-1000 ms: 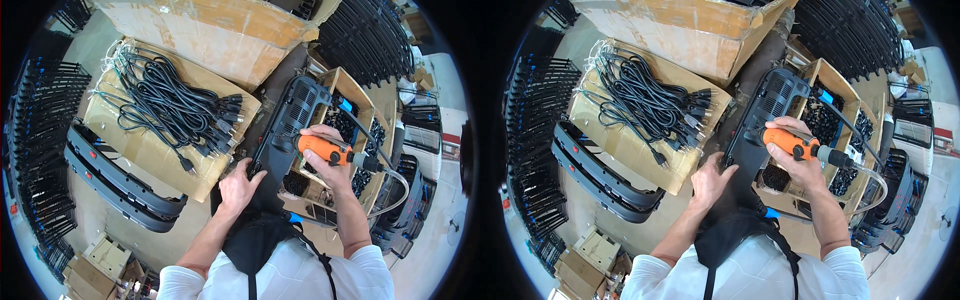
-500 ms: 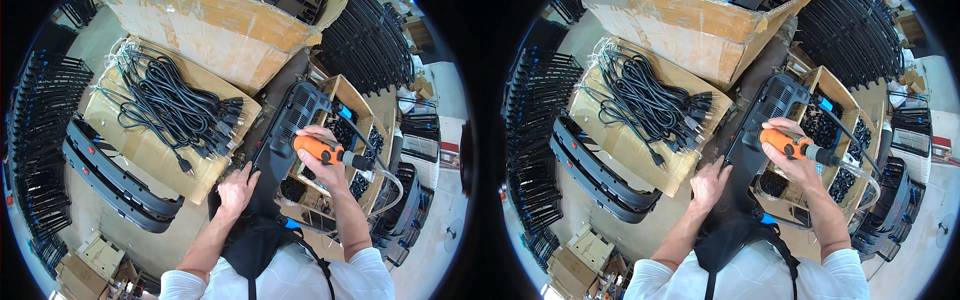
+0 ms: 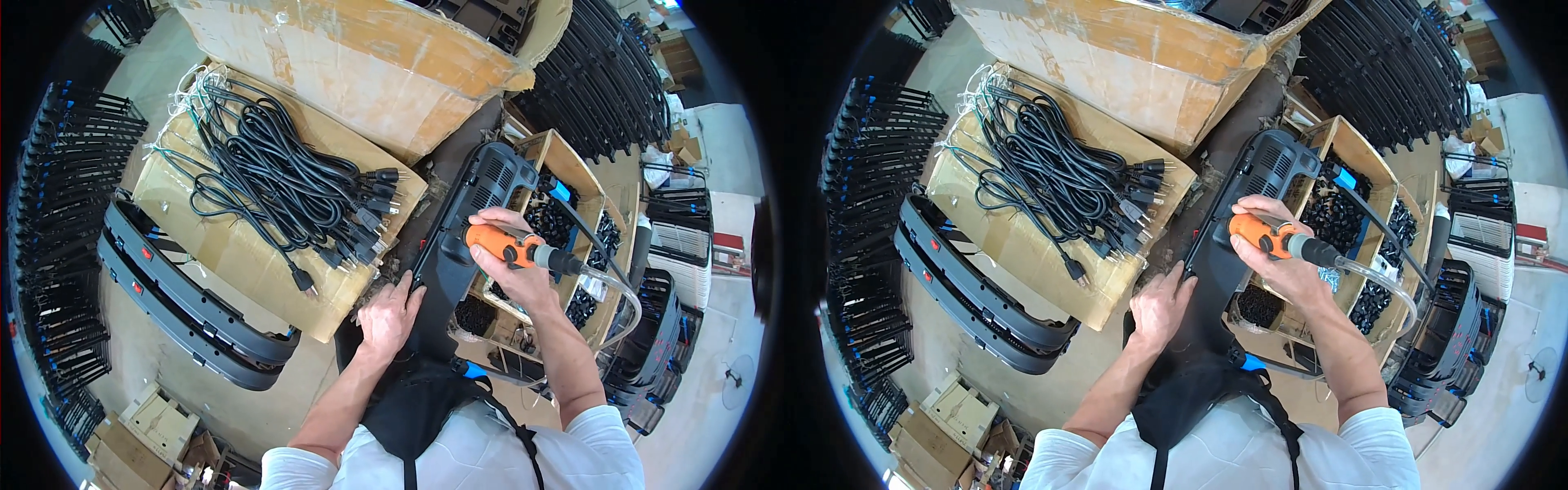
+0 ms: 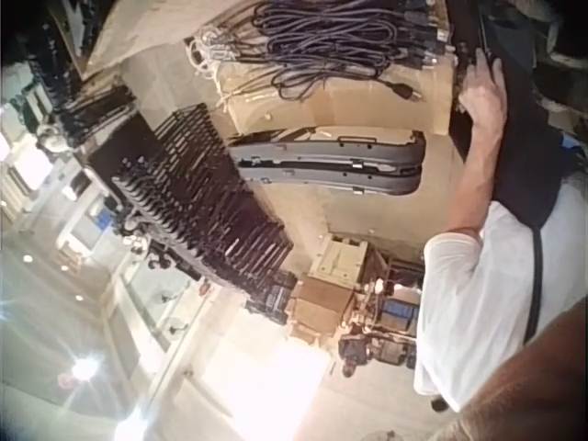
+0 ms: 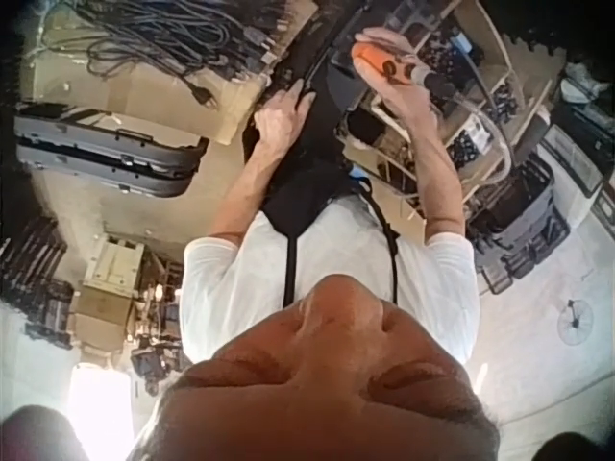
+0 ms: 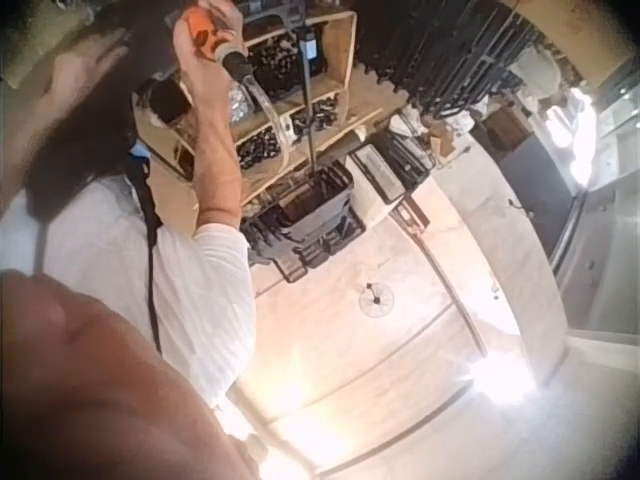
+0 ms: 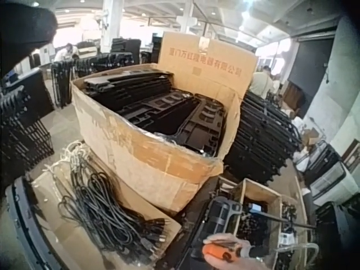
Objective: Assembling plastic casings with wiring and internal components using an electric screwdriver.
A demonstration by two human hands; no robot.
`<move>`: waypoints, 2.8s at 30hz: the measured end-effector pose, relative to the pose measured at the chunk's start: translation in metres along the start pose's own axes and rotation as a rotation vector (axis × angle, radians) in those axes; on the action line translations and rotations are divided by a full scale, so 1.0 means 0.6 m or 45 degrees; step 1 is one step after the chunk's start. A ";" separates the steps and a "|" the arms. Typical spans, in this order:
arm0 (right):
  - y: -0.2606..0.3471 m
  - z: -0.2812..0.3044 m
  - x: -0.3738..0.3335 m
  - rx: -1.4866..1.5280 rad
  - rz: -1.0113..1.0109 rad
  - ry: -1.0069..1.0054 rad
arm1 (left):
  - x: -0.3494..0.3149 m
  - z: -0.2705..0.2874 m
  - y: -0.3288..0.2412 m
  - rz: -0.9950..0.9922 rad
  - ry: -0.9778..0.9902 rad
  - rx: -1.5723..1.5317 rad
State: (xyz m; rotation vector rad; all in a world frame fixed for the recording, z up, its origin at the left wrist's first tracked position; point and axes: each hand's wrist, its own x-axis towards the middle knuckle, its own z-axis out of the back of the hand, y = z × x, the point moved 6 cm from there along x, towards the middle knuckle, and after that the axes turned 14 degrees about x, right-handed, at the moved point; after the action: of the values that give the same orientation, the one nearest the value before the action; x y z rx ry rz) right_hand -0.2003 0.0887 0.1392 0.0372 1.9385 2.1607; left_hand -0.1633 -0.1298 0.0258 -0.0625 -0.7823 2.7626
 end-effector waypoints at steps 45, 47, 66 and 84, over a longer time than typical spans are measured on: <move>-0.012 0.116 -0.437 0.563 0.194 -0.269 | -0.260 -0.076 -0.133 0.796 0.956 -2.064; -0.014 0.116 -0.459 0.494 0.209 -0.237 | -0.284 -0.073 -0.134 0.905 0.955 -2.028; -0.057 0.003 -0.568 0.265 0.001 -0.316 | -0.367 -0.103 -0.089 1.169 1.378 -2.100; -0.047 -0.033 -0.506 -0.026 -0.007 -0.408 | -0.359 -0.075 -0.046 0.868 1.408 -1.778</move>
State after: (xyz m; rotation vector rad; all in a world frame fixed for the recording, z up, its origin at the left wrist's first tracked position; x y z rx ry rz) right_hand 0.0955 0.0135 0.1511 0.3519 1.7321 2.0241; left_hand 0.0559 -0.1421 -0.0051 -2.0687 -2.1792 1.3942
